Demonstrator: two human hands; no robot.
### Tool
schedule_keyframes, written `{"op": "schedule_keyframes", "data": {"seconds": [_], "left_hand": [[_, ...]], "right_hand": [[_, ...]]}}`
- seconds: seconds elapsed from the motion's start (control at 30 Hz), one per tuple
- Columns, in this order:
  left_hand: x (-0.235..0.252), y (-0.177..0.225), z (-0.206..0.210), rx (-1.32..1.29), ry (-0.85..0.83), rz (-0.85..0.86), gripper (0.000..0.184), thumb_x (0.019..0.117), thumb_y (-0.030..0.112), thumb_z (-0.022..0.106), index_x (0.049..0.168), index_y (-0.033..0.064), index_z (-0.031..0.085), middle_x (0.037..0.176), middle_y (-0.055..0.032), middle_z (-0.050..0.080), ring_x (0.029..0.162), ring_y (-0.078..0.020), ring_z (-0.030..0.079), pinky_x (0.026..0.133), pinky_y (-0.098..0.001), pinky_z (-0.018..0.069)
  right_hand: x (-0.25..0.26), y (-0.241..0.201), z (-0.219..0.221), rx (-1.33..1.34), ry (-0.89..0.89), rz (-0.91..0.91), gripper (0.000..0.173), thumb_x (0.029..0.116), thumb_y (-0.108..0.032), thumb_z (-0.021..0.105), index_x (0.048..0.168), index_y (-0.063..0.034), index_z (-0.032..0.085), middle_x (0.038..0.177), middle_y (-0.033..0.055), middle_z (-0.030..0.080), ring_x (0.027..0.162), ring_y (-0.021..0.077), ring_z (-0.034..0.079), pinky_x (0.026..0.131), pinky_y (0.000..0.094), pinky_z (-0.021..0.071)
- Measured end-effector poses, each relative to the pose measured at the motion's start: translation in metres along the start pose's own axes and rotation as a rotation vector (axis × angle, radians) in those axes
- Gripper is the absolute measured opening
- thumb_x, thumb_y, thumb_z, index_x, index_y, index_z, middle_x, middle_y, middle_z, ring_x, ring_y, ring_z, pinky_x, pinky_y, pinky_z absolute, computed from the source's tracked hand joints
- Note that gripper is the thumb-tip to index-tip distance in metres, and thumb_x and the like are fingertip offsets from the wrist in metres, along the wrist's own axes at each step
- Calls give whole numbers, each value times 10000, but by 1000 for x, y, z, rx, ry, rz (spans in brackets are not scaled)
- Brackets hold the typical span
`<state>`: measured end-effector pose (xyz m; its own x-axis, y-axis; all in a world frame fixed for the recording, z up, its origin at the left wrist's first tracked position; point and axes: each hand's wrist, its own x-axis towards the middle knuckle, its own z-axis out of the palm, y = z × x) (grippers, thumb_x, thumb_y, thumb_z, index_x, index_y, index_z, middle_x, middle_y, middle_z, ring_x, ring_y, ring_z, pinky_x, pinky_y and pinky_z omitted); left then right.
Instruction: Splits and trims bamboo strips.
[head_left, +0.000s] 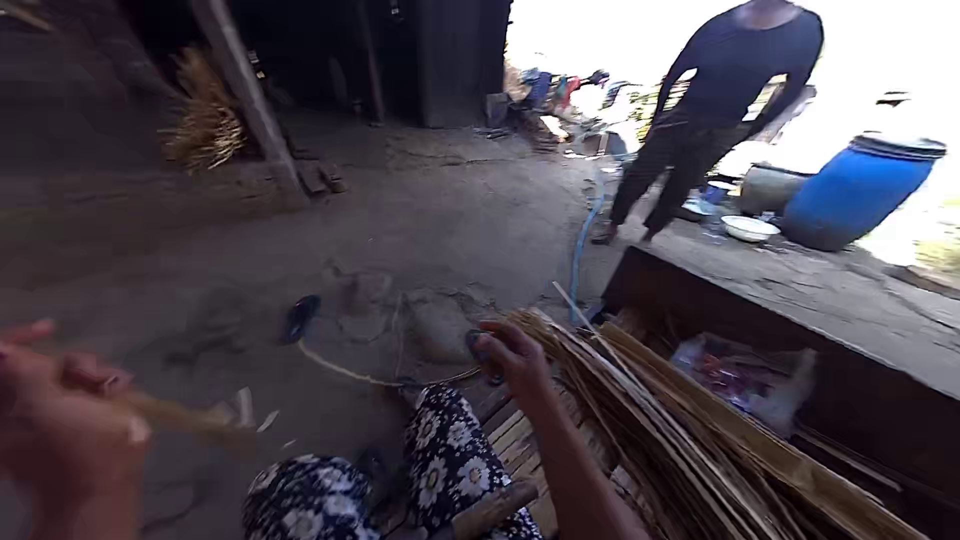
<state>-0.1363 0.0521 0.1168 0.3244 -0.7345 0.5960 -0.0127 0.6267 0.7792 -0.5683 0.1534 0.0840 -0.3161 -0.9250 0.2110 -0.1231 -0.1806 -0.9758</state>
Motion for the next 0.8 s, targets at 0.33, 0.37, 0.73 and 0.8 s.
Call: {"op": "schedule_keyframes", "data": {"seconds": [0.33,0.37,0.73,0.8], "left_hand": [[17,87,60,-331,449,-128,377,1128,435,240,1110,215,545,600,101,473,443,-16,453,440,-165,422],[14,88,63,-350,442,-141,379,1127,437,243,1107,215,549,602,102,474,443,-13,450,436,-163,416],[-15,116,80,-437,242,-118,416,1128,417,222,1084,186,566,570,89,440,405,-14,389,397,-152,366],[-16,122,77,-436,231,-104,424,1128,414,203,1082,193,562,572,94,441,412,-15,391,408,-154,371]], "right_hand": [[-28,12,102,-379,-349,-473,173,927,-152,712,1062,-57,760,973,70,739,851,126,719,783,297,620],[-29,10,111,-401,-368,-496,162,931,-154,704,1054,-71,766,968,70,736,858,139,719,789,310,618],[-8,4,169,-134,-573,-166,218,988,-229,653,1080,-73,773,963,50,723,760,78,663,703,253,567],[-10,6,170,-2,-485,-166,153,969,-138,666,994,-26,767,879,42,710,664,46,630,622,212,550]]}}
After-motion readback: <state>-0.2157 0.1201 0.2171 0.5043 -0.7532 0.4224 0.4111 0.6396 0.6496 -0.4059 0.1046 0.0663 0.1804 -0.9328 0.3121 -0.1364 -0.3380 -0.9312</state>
